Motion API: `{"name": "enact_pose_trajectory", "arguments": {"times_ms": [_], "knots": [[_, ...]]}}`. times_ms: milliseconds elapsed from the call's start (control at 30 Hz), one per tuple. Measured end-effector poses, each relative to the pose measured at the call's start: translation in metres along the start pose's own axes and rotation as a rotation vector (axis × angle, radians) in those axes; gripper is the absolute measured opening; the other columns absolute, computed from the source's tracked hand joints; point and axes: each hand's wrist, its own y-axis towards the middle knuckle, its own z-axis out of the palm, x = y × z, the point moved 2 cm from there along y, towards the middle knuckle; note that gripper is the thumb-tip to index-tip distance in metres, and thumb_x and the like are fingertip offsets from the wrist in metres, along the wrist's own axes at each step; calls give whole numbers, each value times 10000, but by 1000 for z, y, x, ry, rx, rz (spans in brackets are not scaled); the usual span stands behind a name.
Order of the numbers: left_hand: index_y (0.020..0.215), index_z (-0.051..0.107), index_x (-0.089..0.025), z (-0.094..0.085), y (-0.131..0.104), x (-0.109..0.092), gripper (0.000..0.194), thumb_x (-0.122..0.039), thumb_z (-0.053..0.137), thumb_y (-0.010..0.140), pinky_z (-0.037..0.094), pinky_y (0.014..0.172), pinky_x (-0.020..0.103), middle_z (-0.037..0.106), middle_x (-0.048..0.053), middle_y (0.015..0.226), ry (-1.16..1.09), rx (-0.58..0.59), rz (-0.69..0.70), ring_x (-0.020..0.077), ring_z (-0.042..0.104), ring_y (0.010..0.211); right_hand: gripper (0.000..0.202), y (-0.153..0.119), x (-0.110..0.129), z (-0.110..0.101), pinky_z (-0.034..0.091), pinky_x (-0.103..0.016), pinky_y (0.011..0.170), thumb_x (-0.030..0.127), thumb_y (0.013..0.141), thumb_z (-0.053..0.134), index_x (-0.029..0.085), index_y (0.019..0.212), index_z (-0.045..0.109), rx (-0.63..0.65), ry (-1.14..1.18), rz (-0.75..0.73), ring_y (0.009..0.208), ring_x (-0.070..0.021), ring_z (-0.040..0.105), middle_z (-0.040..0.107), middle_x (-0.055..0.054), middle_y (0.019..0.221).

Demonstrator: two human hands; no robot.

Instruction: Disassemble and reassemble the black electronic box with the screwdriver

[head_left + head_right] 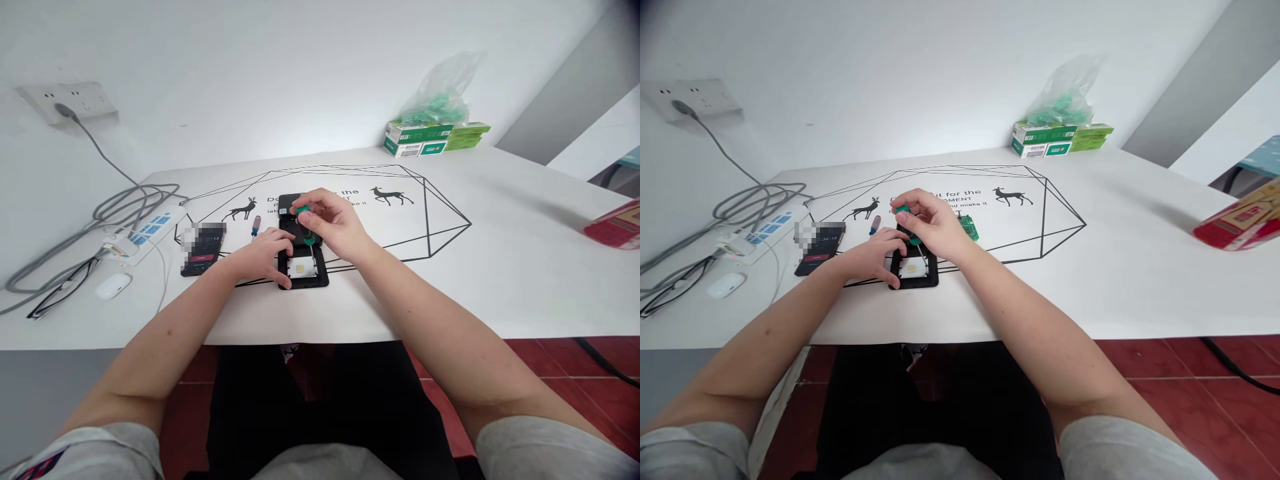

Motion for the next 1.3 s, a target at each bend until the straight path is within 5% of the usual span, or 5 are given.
{"name": "enact_pose_trajectory", "arguments": {"times_ms": [200, 533, 767, 1000, 1300], "knots": [[1178, 722, -266, -1, 2, 2, 675, -612, 1023, 682, 425, 1244, 623, 629, 127, 1509, 26, -27, 25, 429, 473, 1480, 435, -2, -6, 4, 649, -376, 819, 672, 1018, 692, 280, 1208, 679, 99, 236, 154, 912, -184, 733, 794, -56, 1157], [1379, 715, -279, -2, 4, 9, 837, -724, 974, 719, 322, 1315, 663, 641, 132, 1537, 58, -58, 34, 428, 494, 1487, 527, 3, -3, -10, 574, -477, 1072, 739, 1078, 516, 267, 1071, 749, -90, -259, -135, 1116, -240, 709, 759, -65, 1132], [1374, 714, -263, -3, 5, 10, 829, -748, 943, 742, 312, 1307, 677, 665, 124, 1496, 80, -50, 36, 435, 497, 1470, 492, 0, -9, -2, 629, -407, 867, 657, 844, 890, 279, 1043, 646, -98, -60, -60, 935, -200, 737, 767, -17, 1022], [1380, 705, -279, -2, 4, 12, 805, -745, 936, 766, 184, 1346, 707, 681, 116, 1482, 91, -65, 30, 408, 511, 1472, 308, -2, -6, -3, 635, -468, 960, 573, 1074, 593, 276, 1142, 640, -48, 1, 10, 1068, -223, 761, 783, -80, 1282], [1396, 706, -249, -3, 5, 12, 857, -837, 861, 794, 354, 1285, 627, 678, 139, 1492, 76, -59, 41, 426, 512, 1466, 384, 0, -7, -10, 575, -499, 1056, 553, 1133, 481, 279, 1059, 740, -137, -321, -201, 1096, -246, 690, 722, -72, 1129]]}}
